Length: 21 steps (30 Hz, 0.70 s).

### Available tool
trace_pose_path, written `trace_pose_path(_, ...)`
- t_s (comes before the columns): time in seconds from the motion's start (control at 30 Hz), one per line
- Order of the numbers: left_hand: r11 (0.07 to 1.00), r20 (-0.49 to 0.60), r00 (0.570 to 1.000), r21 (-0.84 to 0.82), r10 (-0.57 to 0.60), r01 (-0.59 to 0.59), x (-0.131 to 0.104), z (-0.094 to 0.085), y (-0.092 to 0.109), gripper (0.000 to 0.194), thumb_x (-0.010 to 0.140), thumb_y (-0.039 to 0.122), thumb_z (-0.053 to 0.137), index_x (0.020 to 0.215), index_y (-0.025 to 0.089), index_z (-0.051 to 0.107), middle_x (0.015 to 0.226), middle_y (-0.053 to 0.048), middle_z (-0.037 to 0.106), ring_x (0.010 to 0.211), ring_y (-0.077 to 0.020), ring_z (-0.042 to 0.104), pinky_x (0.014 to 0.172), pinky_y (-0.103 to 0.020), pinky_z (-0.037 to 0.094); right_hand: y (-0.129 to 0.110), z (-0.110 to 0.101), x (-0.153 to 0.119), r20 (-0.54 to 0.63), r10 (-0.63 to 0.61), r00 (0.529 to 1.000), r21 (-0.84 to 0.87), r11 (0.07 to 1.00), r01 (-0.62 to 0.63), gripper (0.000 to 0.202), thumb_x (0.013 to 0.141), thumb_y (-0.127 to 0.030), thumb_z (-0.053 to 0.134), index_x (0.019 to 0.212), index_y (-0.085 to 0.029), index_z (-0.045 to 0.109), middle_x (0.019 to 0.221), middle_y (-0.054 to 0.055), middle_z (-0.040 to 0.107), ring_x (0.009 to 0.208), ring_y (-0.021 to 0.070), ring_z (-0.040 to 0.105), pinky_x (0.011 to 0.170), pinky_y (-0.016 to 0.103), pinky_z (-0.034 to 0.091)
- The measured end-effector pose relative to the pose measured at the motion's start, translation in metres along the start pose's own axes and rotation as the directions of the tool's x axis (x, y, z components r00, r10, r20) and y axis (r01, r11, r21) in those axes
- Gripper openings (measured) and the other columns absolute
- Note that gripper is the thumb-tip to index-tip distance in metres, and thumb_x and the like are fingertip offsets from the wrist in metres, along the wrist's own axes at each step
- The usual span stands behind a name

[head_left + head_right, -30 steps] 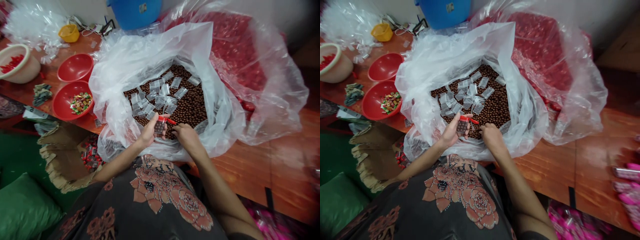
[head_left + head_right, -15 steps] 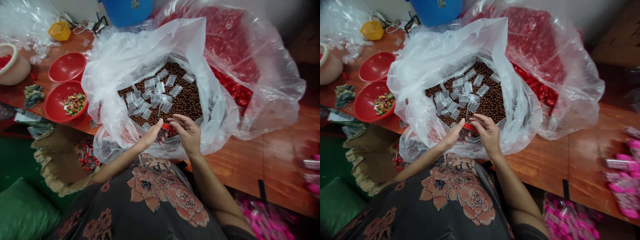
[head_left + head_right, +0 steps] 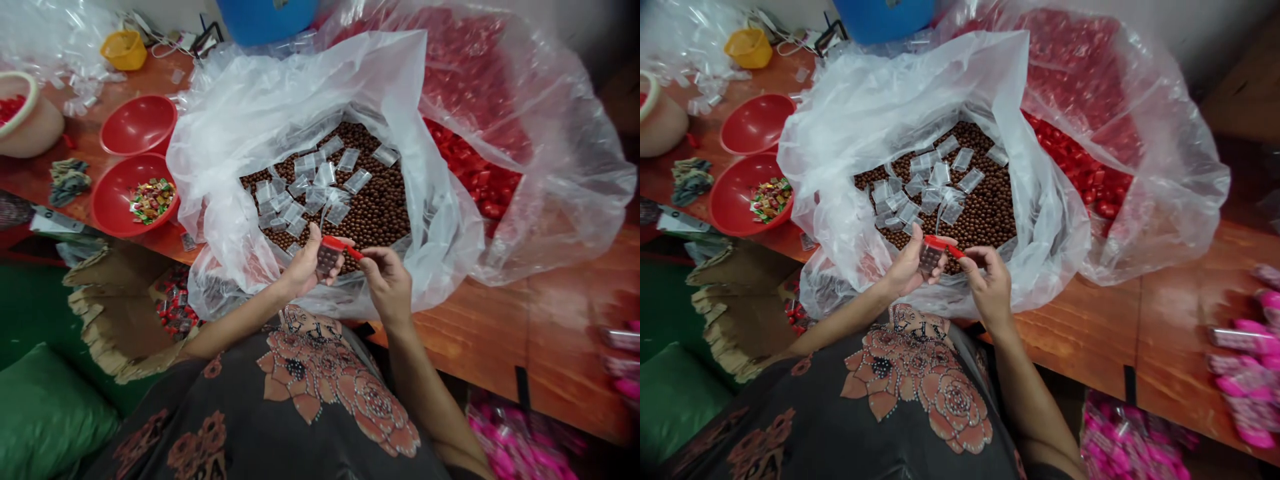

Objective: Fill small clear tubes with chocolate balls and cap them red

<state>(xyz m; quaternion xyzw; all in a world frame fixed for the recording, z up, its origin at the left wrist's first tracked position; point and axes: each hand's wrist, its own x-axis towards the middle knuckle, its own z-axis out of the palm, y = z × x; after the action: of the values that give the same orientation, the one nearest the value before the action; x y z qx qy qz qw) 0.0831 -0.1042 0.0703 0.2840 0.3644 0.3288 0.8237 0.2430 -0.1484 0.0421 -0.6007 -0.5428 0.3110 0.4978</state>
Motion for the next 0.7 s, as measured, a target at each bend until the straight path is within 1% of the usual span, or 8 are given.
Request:
trace_pose_path(0.1,1.000,-0.009,1.000,0.000,0.023,-0.023,-0.001,0.001,-0.002,0.070,0.090,0.074,0.028,0.099,0.015,0.066,0.063,-0.001,0.057,0.047,-0.0080,0.048,0.040,-0.020,0.037,-0.002,0.006,-0.007,-0.011,0.098,0.995,0.025,0.995,-0.097,0.026,0.085,-0.044,0.064,0.079,-0.019,0.068,0.073,-0.001,0.065,0.067,0.0118,0.058,0.064,0.026,0.048)
trace_pose_path(0.17,1.000,-0.016,1.000,0.024,0.016,-0.015,-0.002,0.003,-0.007,0.063,0.091,0.070,0.035,0.093,0.015,0.065,0.063,-0.001,0.056,0.047,-0.0079,0.048,0.040,-0.020,0.036,-0.005,0.008,-0.007,-0.078,0.056,0.995,0.022,0.998,-0.055,0.025,0.088,-0.042,0.061,0.083,-0.019,0.069,0.078,0.000,0.067,0.071,0.0128,0.061,0.068,0.027,0.049)
trace_pose_path(0.23,0.999,-0.032,0.999,0.047,0.005,-0.003,-0.002,0.005,-0.012,0.059,0.090,0.069,0.040,0.085,0.015,0.063,0.062,-0.001,0.055,0.047,-0.0082,0.048,0.040,-0.020,0.035,-0.008,0.009,-0.005,-0.070,-0.074,0.995,-0.066,0.995,0.069,0.025,0.092,-0.039,0.055,0.100,-0.020,0.069,0.093,0.003,0.070,0.083,0.0153,0.064,0.078,0.031,0.051)
trace_pose_path(0.3,0.998,-0.048,0.999,0.068,-0.002,0.005,-0.001,0.005,-0.016,0.063,0.089,0.072,0.038,0.078,0.014,0.061,0.061,-0.001,0.054,0.048,-0.0088,0.048,0.041,-0.020,0.036,-0.009,0.007,-0.001,0.059,-0.250,0.967,-0.210,0.944,0.256,0.037,0.092,-0.041,0.056,0.122,-0.021,0.061,0.112,0.008,0.068,0.099,0.0194,0.063,0.088,0.037,0.050)
trace_pose_path(0.4,0.995,-0.078,0.997,0.094,-0.020,0.027,0.000,0.004,-0.020,0.074,0.086,0.080,0.025,0.075,0.015,0.059,0.060,-0.003,0.055,0.050,-0.0097,0.050,0.044,-0.021,0.039,-0.011,0.003,0.002,0.289,-0.405,0.867,-0.368,0.789,0.492,0.071,0.083,-0.052,0.064,0.142,-0.018,0.041,0.129,0.014,0.060,0.116,0.0258,0.056,0.097,0.043,0.047)
trace_pose_path(0.53,0.993,-0.081,0.994,0.080,-0.077,0.083,-0.001,0.004,-0.018,0.077,0.081,0.085,0.022,0.073,0.016,0.055,0.060,-0.002,0.053,0.048,-0.0088,0.047,0.040,-0.020,0.032,-0.015,-0.001,0.003,0.428,-0.423,0.799,-0.466,0.654,0.596,0.082,0.080,-0.061,0.063,0.143,-0.017,0.036,0.134,0.016,0.054,0.121,0.0291,0.051,0.098,0.045,0.045)
trace_pose_path(0.63,0.993,-0.026,0.995,0.065,-0.096,0.097,-0.004,0.008,-0.013,0.068,0.081,0.082,0.035,0.068,0.017,0.049,0.055,0.001,0.046,0.042,-0.0063,0.039,0.035,-0.019,0.023,-0.017,-0.002,0.004,0.484,-0.434,0.760,-0.463,0.611,0.643,0.077,0.082,-0.062,0.060,0.140,-0.016,0.039,0.131,0.015,0.055,0.118,0.0283,0.052,0.096,0.044,0.044)
trace_pose_path(0.7,0.995,-0.007,0.996,0.042,-0.093,0.093,-0.006,0.010,-0.010,0.059,0.084,0.074,0.043,0.067,0.017,0.045,0.053,0.002,0.042,0.041,-0.0051,0.036,0.036,-0.018,0.023,-0.019,-0.002,0.006,0.488,-0.457,0.744,-0.446,0.602,0.662,0.076,0.082,-0.062,0.059,0.138,-0.015,0.039,0.127,0.015,0.057,0.115,0.0275,0.053,0.094,0.042,0.044)
